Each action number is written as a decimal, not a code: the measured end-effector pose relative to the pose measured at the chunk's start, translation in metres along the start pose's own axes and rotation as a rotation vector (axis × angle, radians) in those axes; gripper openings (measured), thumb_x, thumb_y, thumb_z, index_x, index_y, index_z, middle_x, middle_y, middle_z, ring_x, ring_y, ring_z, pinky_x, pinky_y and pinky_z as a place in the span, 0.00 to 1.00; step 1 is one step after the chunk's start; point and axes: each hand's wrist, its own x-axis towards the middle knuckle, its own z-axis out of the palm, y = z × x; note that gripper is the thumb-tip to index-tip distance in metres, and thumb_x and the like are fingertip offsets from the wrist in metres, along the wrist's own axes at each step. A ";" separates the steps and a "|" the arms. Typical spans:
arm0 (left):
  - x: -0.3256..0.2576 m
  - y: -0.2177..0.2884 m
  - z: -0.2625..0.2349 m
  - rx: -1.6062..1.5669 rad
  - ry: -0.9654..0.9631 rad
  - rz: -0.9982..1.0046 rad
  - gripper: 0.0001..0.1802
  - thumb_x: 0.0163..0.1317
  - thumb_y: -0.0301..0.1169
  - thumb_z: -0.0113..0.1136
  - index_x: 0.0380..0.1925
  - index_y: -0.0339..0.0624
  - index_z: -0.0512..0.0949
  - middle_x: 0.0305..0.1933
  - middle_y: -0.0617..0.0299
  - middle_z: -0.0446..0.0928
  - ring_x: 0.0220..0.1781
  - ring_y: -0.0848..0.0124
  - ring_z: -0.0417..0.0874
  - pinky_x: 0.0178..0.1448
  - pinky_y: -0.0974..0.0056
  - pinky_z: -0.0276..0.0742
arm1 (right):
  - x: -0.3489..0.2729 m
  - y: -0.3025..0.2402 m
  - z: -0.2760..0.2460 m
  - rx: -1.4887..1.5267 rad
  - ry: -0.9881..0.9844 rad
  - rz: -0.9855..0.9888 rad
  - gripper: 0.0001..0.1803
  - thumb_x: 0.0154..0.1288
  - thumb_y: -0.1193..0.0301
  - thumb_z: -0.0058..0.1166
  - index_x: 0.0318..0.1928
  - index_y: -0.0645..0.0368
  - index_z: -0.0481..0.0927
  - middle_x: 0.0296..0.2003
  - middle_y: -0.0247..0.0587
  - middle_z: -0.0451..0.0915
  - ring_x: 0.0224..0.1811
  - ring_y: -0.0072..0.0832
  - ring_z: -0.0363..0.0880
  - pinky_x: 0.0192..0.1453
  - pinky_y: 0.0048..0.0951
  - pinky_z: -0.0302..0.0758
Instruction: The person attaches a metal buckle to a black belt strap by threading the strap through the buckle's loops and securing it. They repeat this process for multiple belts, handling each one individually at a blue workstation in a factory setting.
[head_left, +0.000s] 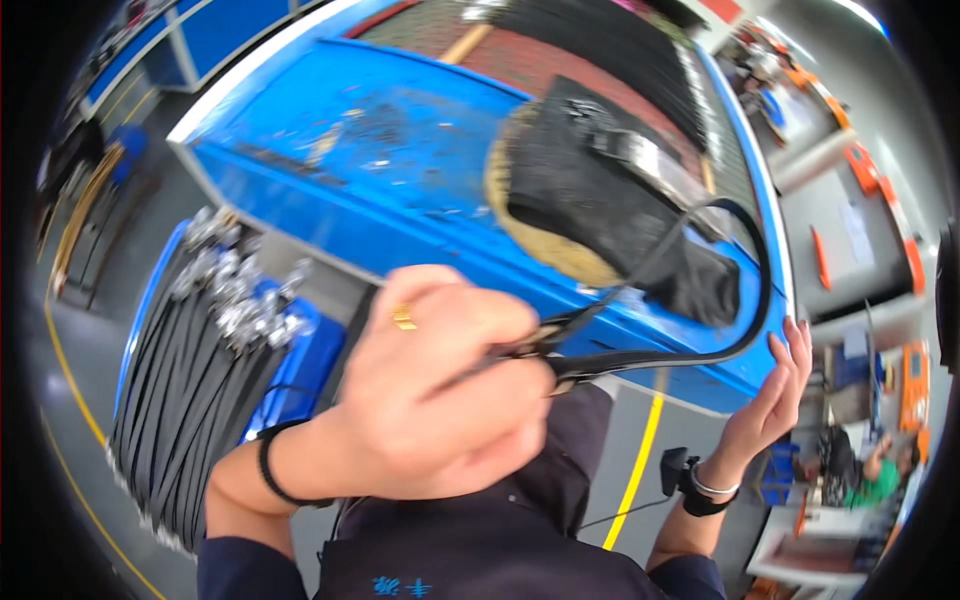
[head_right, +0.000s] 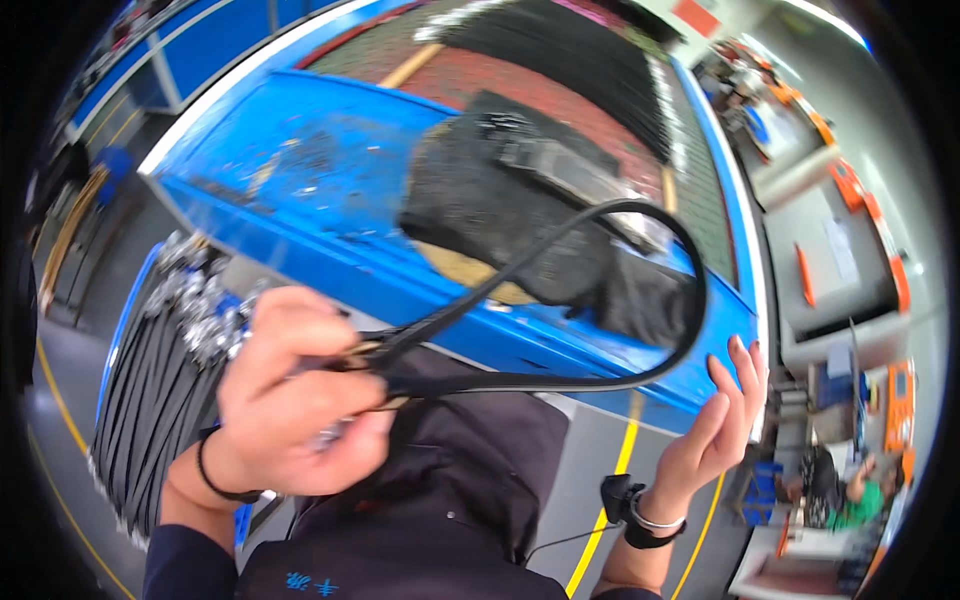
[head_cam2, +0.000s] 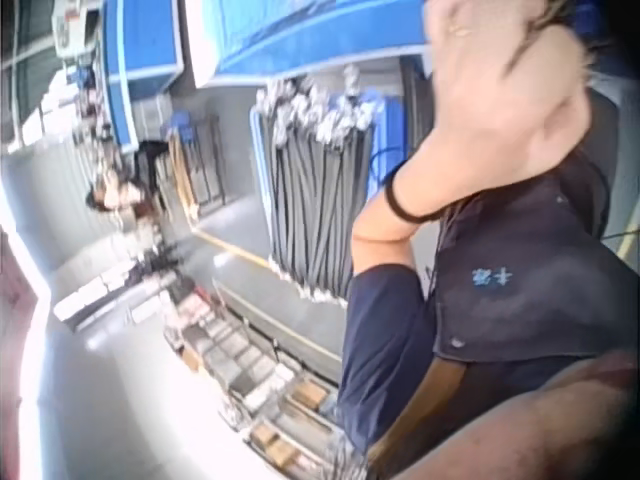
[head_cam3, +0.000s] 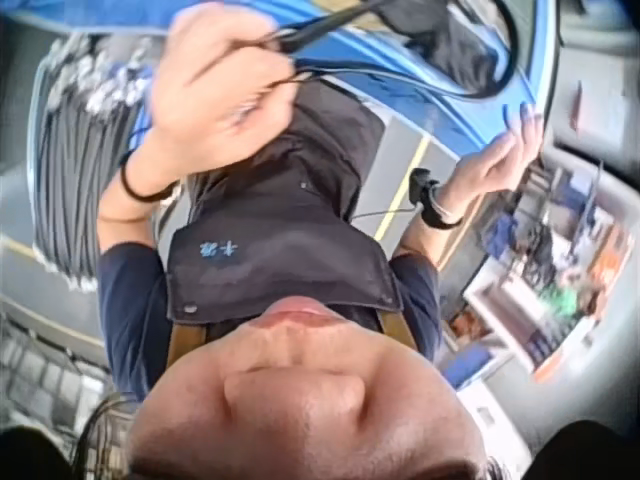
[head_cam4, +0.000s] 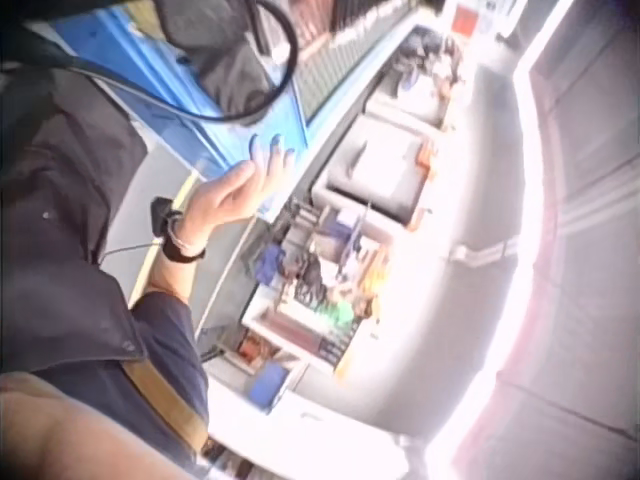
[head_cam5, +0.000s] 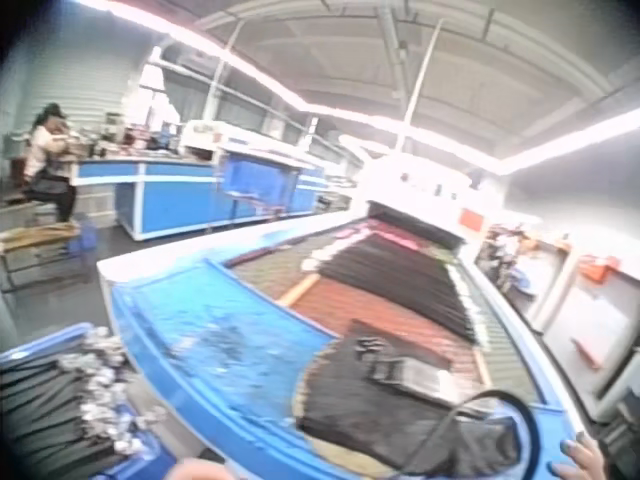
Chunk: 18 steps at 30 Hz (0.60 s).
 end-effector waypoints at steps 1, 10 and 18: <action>0.003 -0.001 0.000 -0.013 -0.049 -0.001 0.11 0.30 0.24 0.61 0.20 0.41 0.75 0.29 0.58 0.69 0.29 0.62 0.70 0.37 0.58 0.68 | 0.000 -0.002 -0.009 0.023 0.127 -0.038 0.17 0.65 0.71 0.32 0.37 0.69 0.75 0.47 0.51 0.74 0.59 0.46 0.63 0.64 0.47 0.54; 0.021 0.020 0.006 -0.179 -0.291 -0.121 0.09 0.27 0.22 0.57 0.16 0.39 0.72 0.25 0.58 0.67 0.26 0.65 0.67 0.34 0.63 0.64 | 0.004 -0.066 -0.033 0.116 -0.367 -0.520 0.13 0.57 0.49 0.47 0.38 0.31 0.81 0.33 0.21 0.71 0.46 0.25 0.67 0.66 0.51 0.52; 0.025 0.023 0.005 -0.233 -0.364 -0.169 0.08 0.27 0.22 0.56 0.15 0.39 0.72 0.25 0.60 0.67 0.25 0.67 0.67 0.31 0.66 0.63 | 0.005 -0.068 -0.025 0.075 -0.441 -0.575 0.13 0.56 0.47 0.47 0.37 0.30 0.81 0.32 0.21 0.67 0.42 0.24 0.67 0.64 0.50 0.56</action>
